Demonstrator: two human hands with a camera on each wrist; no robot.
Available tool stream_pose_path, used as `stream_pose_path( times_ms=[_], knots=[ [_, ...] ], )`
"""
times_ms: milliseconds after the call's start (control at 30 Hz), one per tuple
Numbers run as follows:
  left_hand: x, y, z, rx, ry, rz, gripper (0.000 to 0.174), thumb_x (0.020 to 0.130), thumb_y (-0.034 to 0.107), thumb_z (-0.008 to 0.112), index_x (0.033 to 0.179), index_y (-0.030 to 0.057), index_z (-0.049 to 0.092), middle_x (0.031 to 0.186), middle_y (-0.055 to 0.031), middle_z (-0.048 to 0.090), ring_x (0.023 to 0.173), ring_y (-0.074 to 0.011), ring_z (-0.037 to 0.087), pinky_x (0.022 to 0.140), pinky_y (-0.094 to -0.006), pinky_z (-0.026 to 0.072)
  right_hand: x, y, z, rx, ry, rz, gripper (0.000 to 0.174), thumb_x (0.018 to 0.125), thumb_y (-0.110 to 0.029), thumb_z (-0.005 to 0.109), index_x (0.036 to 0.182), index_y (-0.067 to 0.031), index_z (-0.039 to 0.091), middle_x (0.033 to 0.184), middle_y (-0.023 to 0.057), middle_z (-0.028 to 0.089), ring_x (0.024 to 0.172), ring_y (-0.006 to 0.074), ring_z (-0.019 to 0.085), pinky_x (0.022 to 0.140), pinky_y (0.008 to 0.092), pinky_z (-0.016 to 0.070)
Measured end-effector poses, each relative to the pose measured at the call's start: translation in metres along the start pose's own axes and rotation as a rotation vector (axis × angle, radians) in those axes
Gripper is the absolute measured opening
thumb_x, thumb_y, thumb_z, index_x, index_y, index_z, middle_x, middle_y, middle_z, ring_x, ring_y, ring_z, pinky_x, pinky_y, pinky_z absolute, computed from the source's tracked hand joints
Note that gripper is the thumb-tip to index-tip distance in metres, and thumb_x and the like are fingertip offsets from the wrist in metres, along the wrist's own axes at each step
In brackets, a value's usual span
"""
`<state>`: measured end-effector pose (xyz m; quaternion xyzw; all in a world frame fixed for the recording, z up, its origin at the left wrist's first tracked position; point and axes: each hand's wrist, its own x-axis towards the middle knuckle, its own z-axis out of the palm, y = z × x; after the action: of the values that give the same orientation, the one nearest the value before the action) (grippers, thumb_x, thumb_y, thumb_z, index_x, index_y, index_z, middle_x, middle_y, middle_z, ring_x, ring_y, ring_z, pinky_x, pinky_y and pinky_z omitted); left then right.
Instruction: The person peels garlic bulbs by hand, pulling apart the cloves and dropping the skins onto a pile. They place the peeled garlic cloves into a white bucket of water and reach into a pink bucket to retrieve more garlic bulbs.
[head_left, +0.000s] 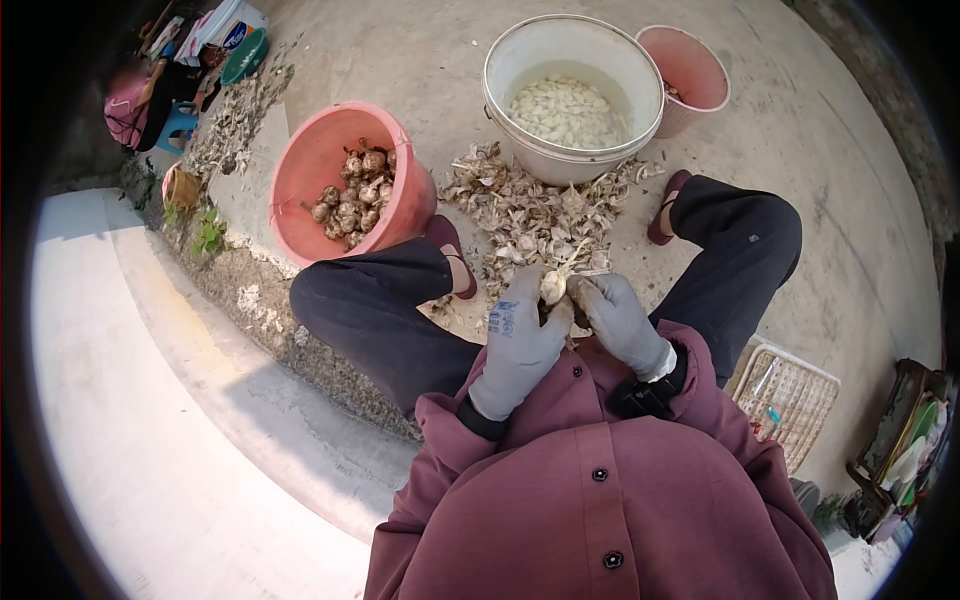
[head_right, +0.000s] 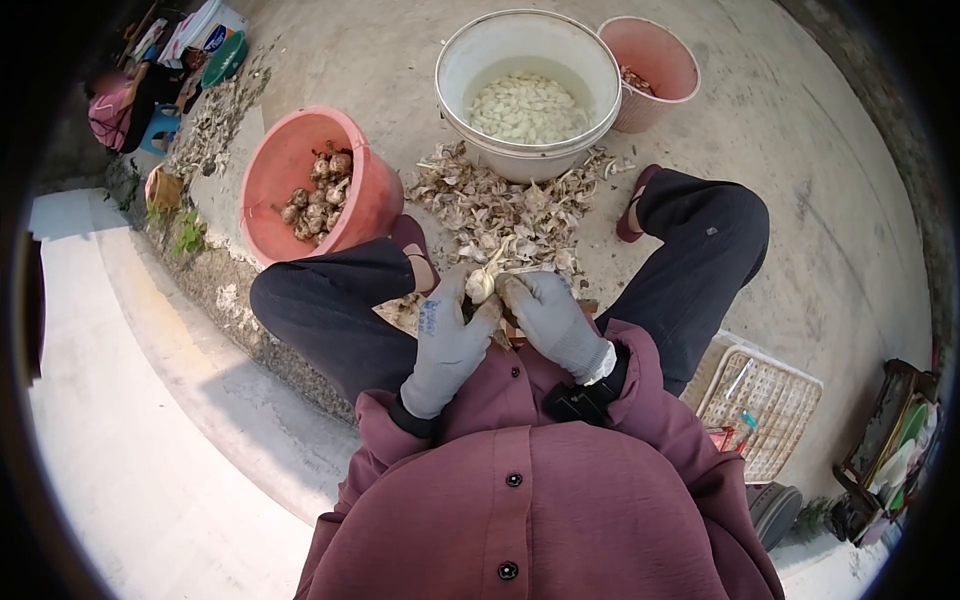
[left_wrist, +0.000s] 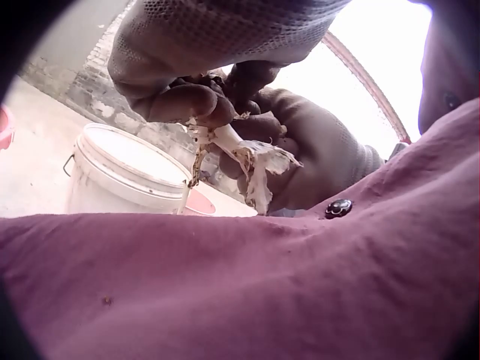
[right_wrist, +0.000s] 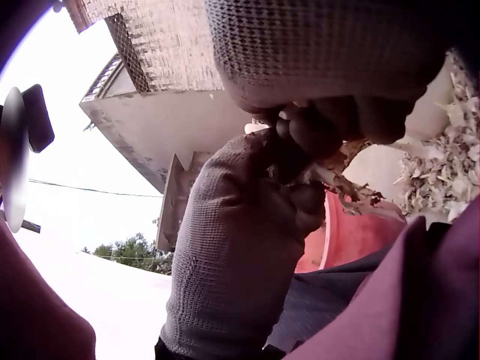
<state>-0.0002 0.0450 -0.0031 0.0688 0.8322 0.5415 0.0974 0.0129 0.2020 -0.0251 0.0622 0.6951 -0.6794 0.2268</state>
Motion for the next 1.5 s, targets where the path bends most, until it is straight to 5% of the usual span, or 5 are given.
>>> stream_pose_path(
  times_ms=[467,733,933,1233,1500],
  knots=[
    [-0.001,0.007,-0.002,-0.485,-0.151,-0.348,0.02,0.089,0.004,0.061,0.107,-0.0022,0.058,0.09,-0.0051,0.061,0.081,-0.0098,0.055,0.073,-0.0253,0.0462,-0.004,-0.004,-0.012,0.487,-0.163,0.263,0.065,0.104,-0.057,0.02,0.094,-0.006,0.058,0.068,0.0025,0.057,0.057,0.0108,0.05,0.052,0.0229,0.0399],
    [0.001,-0.023,-0.002,-0.119,-0.067,-0.076,0.034,0.085,0.014,0.067,0.114,-0.001,0.058,0.096,-0.0168,0.06,0.085,-0.0298,0.061,0.076,-0.0364,0.0483,-0.013,-0.012,-0.009,0.46,-0.082,0.227,0.049,0.105,-0.047,0.029,0.1,-0.0057,0.056,0.08,0.0015,0.059,0.064,0.0066,0.052,0.056,0.0207,0.0408],
    [0.002,-0.007,-0.002,-0.097,-0.093,-0.045,0.028,0.087,0.006,0.065,0.112,-0.0029,0.057,0.094,-0.0077,0.062,0.086,-0.0118,0.057,0.077,-0.0266,0.0469,-0.016,-0.005,-0.008,0.249,-0.032,0.093,0.041,0.105,-0.043,0.037,0.097,-0.0059,0.054,0.077,-0.0002,0.056,0.064,0.0046,0.049,0.057,0.0201,0.04],
    [0.004,0.002,0.001,-0.081,-0.088,-0.056,0.032,0.083,0.01,0.068,0.112,0.0004,0.059,0.094,-0.0169,0.059,0.084,-0.0308,0.06,0.075,-0.0366,0.0479,-0.018,0.003,-0.004,0.351,0.011,0.003,0.039,0.104,-0.043,0.04,0.089,-0.0089,0.052,0.074,-0.0033,0.049,0.061,0.0043,0.041,0.054,0.0184,0.0338],
    [0.002,0.003,0.002,-0.066,-0.14,-0.064,0.031,0.086,0.008,0.065,0.114,-0.0027,0.058,0.096,-0.0104,0.062,0.087,-0.0156,0.059,0.079,-0.029,0.0474,-0.019,-0.011,-0.008,0.284,0.029,0.134,0.031,0.102,-0.034,0.042,0.087,-0.0093,0.055,0.071,-0.0046,0.048,0.059,0.0026,0.039,0.051,0.0187,0.0316]
  ],
)
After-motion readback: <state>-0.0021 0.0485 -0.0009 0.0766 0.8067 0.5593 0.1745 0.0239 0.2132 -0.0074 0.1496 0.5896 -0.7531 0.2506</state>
